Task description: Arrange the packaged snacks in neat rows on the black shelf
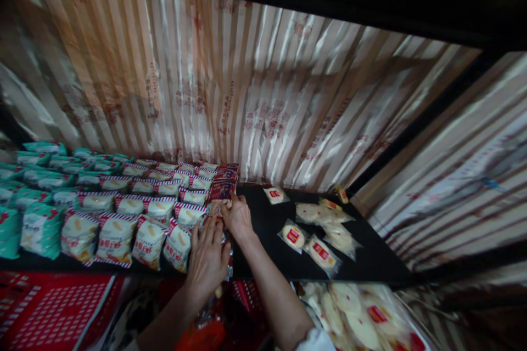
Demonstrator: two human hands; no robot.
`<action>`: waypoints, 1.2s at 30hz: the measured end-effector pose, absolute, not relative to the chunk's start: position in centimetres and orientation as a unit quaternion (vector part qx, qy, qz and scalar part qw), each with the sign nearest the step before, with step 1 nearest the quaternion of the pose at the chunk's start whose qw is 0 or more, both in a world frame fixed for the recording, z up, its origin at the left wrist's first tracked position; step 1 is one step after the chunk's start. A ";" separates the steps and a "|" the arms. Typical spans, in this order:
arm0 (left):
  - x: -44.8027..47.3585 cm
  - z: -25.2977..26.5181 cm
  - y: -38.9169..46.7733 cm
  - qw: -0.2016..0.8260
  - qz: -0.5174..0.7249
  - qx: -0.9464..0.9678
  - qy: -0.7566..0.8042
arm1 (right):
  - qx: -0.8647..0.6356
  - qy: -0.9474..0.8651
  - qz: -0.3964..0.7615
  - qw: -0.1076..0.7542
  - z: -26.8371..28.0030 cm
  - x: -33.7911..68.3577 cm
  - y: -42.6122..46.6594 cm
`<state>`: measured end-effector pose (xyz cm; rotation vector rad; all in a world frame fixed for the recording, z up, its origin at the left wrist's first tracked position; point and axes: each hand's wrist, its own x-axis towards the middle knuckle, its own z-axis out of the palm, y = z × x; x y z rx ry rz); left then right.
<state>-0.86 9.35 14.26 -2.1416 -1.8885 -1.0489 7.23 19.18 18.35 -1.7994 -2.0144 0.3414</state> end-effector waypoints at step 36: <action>-0.5 1.8 -3.6 -0.377 0.013 -0.739 -0.558 | -0.633 -0.703 0.318 -0.066 1.1 13.9 3.6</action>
